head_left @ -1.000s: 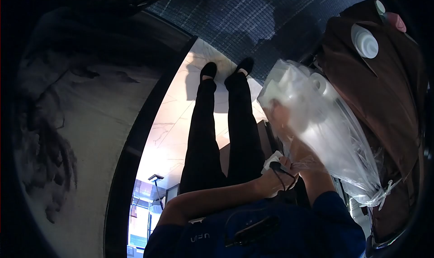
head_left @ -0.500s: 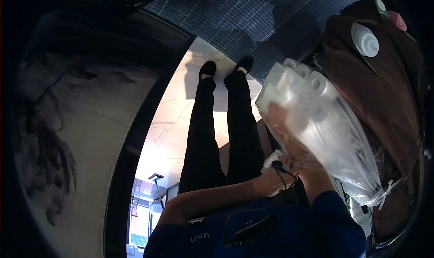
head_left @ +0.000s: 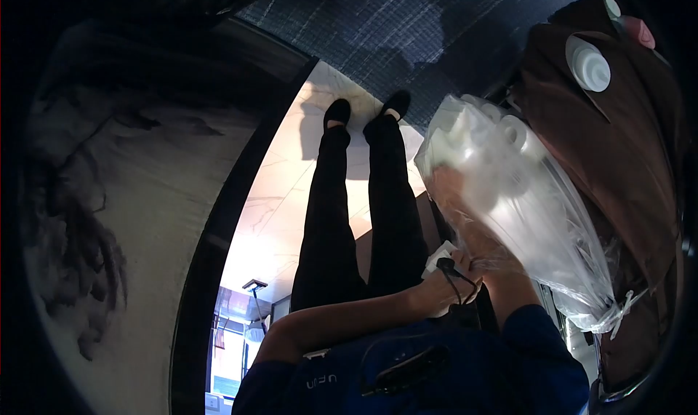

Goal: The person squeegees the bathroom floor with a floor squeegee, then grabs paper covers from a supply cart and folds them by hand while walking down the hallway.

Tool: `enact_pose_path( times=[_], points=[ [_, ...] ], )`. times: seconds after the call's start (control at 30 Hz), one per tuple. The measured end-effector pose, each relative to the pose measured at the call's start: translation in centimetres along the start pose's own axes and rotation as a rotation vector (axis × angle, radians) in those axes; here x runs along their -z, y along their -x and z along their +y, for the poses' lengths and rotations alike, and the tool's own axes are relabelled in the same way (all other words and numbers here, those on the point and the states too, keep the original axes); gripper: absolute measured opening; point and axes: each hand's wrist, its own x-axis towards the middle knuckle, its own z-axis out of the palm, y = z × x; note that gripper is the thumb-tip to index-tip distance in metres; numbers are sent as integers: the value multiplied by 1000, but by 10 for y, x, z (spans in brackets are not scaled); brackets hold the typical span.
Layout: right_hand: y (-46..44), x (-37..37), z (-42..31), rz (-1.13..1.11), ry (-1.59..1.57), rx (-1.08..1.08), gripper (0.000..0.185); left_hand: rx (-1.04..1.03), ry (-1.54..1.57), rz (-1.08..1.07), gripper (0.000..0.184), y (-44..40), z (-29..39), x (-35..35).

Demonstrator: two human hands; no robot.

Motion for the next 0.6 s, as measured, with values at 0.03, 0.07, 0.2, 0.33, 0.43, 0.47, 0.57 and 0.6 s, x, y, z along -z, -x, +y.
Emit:
enact_pose_path(
  times=[0.03,0.07,0.2,0.33,0.43,0.47,0.57,0.6],
  points=[
    [6,2,4,45,-38,14,20,67,41,17,36,1,2,-13],
    [10,3,9,91,-76,30,21,10,-52,-3,29,-1,3,-1],
    [-7,-50,45,439,-139,198,27,-121,-277,-81,20,-4,5,38],
    [62,38,32,711,-137,178,27,-134,-285,-175,16,1,19,30],
    [82,22,69,780,-380,224,26,-221,-364,-165,16,-4,30,55],
    [89,12,81,768,-536,239,25,-212,-362,-229,16,-8,31,58],
    [172,40,82,632,-830,-16,22,-281,-399,-211,15,-1,20,52],
    [206,59,80,690,-866,18,20,-226,-379,-348,19,-9,31,73]
  ],
)
